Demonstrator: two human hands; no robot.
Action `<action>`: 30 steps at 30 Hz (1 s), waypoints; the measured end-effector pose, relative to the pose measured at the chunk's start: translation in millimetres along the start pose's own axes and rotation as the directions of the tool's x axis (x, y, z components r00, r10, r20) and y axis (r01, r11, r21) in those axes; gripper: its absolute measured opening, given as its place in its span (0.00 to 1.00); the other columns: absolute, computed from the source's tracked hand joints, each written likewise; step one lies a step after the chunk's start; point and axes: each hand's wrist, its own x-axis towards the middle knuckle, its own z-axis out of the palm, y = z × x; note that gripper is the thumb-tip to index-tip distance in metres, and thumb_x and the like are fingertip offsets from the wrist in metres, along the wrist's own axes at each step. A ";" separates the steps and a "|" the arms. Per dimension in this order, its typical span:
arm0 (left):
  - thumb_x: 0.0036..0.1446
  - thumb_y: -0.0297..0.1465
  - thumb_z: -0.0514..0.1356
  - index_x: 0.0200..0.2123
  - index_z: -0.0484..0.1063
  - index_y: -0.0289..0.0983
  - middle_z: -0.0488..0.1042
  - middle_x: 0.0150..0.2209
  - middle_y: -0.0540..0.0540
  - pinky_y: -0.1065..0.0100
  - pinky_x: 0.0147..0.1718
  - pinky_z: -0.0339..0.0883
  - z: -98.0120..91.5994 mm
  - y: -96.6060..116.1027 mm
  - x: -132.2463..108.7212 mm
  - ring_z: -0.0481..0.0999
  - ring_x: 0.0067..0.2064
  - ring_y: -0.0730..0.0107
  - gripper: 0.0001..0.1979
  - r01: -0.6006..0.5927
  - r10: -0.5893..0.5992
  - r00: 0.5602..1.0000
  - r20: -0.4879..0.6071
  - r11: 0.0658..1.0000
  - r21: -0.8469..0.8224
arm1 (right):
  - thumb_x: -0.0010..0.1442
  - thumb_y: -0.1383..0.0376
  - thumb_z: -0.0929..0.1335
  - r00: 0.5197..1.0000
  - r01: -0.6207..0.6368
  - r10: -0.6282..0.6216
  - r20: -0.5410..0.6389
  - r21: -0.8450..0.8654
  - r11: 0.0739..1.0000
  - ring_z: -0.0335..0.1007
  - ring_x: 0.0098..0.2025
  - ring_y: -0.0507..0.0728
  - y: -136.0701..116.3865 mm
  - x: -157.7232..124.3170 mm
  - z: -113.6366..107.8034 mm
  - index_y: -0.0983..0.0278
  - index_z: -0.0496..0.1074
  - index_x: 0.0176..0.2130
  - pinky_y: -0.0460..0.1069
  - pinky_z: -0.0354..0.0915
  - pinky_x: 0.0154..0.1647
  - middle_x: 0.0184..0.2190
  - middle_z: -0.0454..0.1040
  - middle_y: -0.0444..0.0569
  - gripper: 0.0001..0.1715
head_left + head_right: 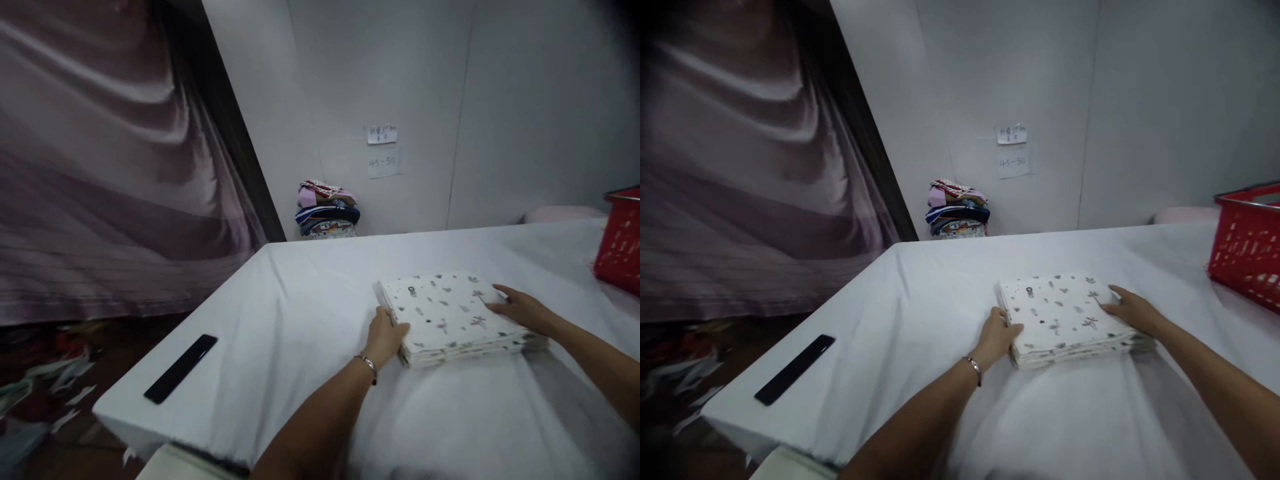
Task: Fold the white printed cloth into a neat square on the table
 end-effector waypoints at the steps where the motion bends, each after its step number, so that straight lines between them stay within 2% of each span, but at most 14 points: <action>1: 0.48 0.37 0.62 0.39 0.58 0.38 0.73 0.38 0.45 0.70 0.35 0.61 4.4 1.4 -4.1 0.72 0.39 0.65 0.18 -0.002 0.002 1.000 -0.007 1.000 -0.018 | 0.51 0.52 0.67 0.997 -0.013 0.016 0.070 -0.038 0.999 0.73 0.41 0.65 4.4 1.8 -4.4 0.71 0.64 0.56 0.51 0.66 0.39 0.40 0.75 0.62 0.39; 3: 0.47 0.38 0.63 0.38 0.58 0.38 0.72 0.38 0.45 0.69 0.35 0.61 7.7 3.9 -9.8 0.72 0.40 0.64 0.19 0.019 -0.019 1.000 -0.010 0.999 -0.040 | 0.52 0.51 0.66 0.981 -0.029 0.058 0.185 -0.155 0.988 0.71 0.45 0.67 1.8 2.2 -10.9 0.72 0.59 0.59 0.54 0.65 0.43 0.44 0.73 0.65 0.42; 4: 0.46 0.39 0.63 0.38 0.58 0.38 0.72 0.39 0.45 0.69 0.34 0.61 7.2 4.8 -11.5 0.71 0.40 0.64 0.20 0.030 -0.030 1.000 -0.006 0.998 -0.048 | 0.53 0.52 0.64 0.984 -0.001 0.040 0.174 -0.220 0.975 0.69 0.47 0.69 -5.4 0.8 -12.2 0.71 0.57 0.60 0.57 0.64 0.45 0.47 0.72 0.66 0.42; 7: 0.45 0.41 0.63 0.38 0.58 0.38 0.71 0.39 0.44 0.69 0.33 0.60 2.8 6.9 -14.4 0.71 0.40 0.64 0.21 0.052 -0.052 0.999 0.006 0.996 -0.069 | 0.56 0.53 0.60 0.978 0.209 -0.190 0.092 -0.289 0.934 0.60 0.56 0.70 -45.6 -7.9 -3.8 0.71 0.56 0.60 0.60 0.60 0.52 0.56 0.63 0.65 0.38; 9: 0.46 0.41 0.63 0.38 0.59 0.38 0.71 0.39 0.44 0.69 0.33 0.59 1.2 7.9 -15.8 0.71 0.39 0.64 0.21 0.048 -0.048 0.999 -0.004 0.996 -0.075 | 0.59 0.53 0.57 0.919 0.392 -0.379 0.107 -0.162 0.905 0.57 0.58 0.66 -81.9 -14.4 13.1 0.70 0.59 0.58 0.57 0.56 0.57 0.58 0.61 0.61 0.35; 11: 0.46 0.40 0.63 0.38 0.59 0.38 0.71 0.38 0.45 0.69 0.33 0.59 1.8 8.2 -17.2 0.70 0.39 0.65 0.20 0.034 -0.036 0.999 -0.023 0.997 -0.067 | 0.60 0.52 0.55 0.859 0.498 -0.487 0.156 -0.032 0.867 0.59 0.58 0.63 -119.4 -17.6 35.9 0.67 0.61 0.57 0.56 0.57 0.57 0.57 0.63 0.57 0.32; 12: 0.47 0.40 0.63 0.38 0.59 0.38 0.71 0.38 0.45 0.69 0.33 0.58 2.7 7.9 -17.7 0.70 0.39 0.65 0.20 0.025 -0.026 0.999 -0.030 0.998 -0.057 | 0.61 0.53 0.55 0.808 0.565 -0.559 0.185 0.021 0.825 0.60 0.57 0.61 -137.1 -17.4 48.1 0.64 0.61 0.57 0.55 0.57 0.57 0.57 0.63 0.55 0.31; 14: 0.48 0.40 0.62 0.38 0.60 0.38 0.71 0.37 0.46 0.69 0.33 0.58 5.0 6.6 -18.1 0.70 0.38 0.66 0.18 0.007 -0.008 0.999 -0.037 1.000 -0.030 | 0.61 0.55 0.55 0.723 0.666 -0.665 0.187 0.064 0.743 0.56 0.60 0.61 -167.8 -13.9 71.8 0.63 0.61 0.57 0.57 0.55 0.59 0.58 0.62 0.53 0.29; 15: 0.48 0.40 0.62 0.37 0.60 0.38 0.71 0.36 0.46 0.69 0.33 0.57 6.3 5.7 -18.0 0.70 0.37 0.66 0.18 -0.004 0.004 0.999 -0.039 1.000 -0.013 | 0.61 0.56 0.54 0.698 0.692 -0.687 0.203 0.057 0.720 0.54 0.61 0.61 -180.0 -11.2 82.7 0.64 0.61 0.58 0.57 0.53 0.60 0.59 0.61 0.54 0.29; 16: 0.48 0.40 0.61 0.36 0.61 0.38 0.71 0.36 0.47 0.69 0.32 0.57 7.5 4.7 -17.6 0.69 0.37 0.66 0.17 -0.016 0.017 0.999 -0.042 1.000 0.007 | 0.61 0.57 0.54 0.695 0.695 -0.683 0.224 0.030 0.718 0.51 0.62 0.61 -189.6 -8.5 92.7 0.65 0.60 0.58 0.58 0.52 0.60 0.59 0.60 0.55 0.29; 18: 0.49 0.40 0.61 0.34 0.62 0.38 0.71 0.34 0.47 0.69 0.32 0.56 9.4 2.9 -16.5 0.69 0.36 0.66 0.15 -0.035 0.038 0.998 -0.056 0.998 0.050 | 0.62 0.57 0.54 0.724 0.671 -0.637 0.265 -0.056 0.740 0.47 0.64 0.62 -201.1 -4.3 109.5 0.66 0.58 0.60 0.60 0.48 0.61 0.61 0.57 0.56 0.30; 21: 0.49 0.40 0.61 0.32 0.62 0.38 0.70 0.33 0.48 0.69 0.31 0.56 10.9 1.1 -15.0 0.68 0.35 0.67 0.13 -0.052 0.057 0.996 -0.066 0.995 0.086 | 0.63 0.57 0.52 0.741 0.659 -0.605 0.291 -0.143 0.738 0.44 0.65 0.61 -202.0 -1.6 125.0 0.65 0.54 0.62 0.61 0.44 0.62 0.63 0.53 0.55 0.31; 25: 0.50 0.40 0.60 0.33 0.63 0.38 0.70 0.32 0.48 0.69 0.31 0.55 10.9 -0.2 -15.3 0.68 0.34 0.67 0.13 -0.078 0.082 0.995 -0.051 0.994 0.074 | 0.64 0.56 0.51 0.726 0.679 -0.620 0.296 -0.173 0.713 0.43 0.65 0.59 -195.3 2.7 128.5 0.63 0.52 0.62 0.60 0.44 0.62 0.63 0.52 0.54 0.31; 30: 0.51 0.40 0.60 0.34 0.64 0.38 0.70 0.33 0.48 0.69 0.32 0.55 9.5 -0.3 -16.5 0.68 0.35 0.67 0.13 -0.086 0.089 0.995 -0.037 0.994 0.064 | 0.63 0.56 0.52 0.727 0.667 -0.573 0.379 -0.190 0.720 0.47 0.64 0.60 -201.4 8.0 124.6 0.64 0.56 0.61 0.60 0.47 0.61 0.62 0.54 0.55 0.31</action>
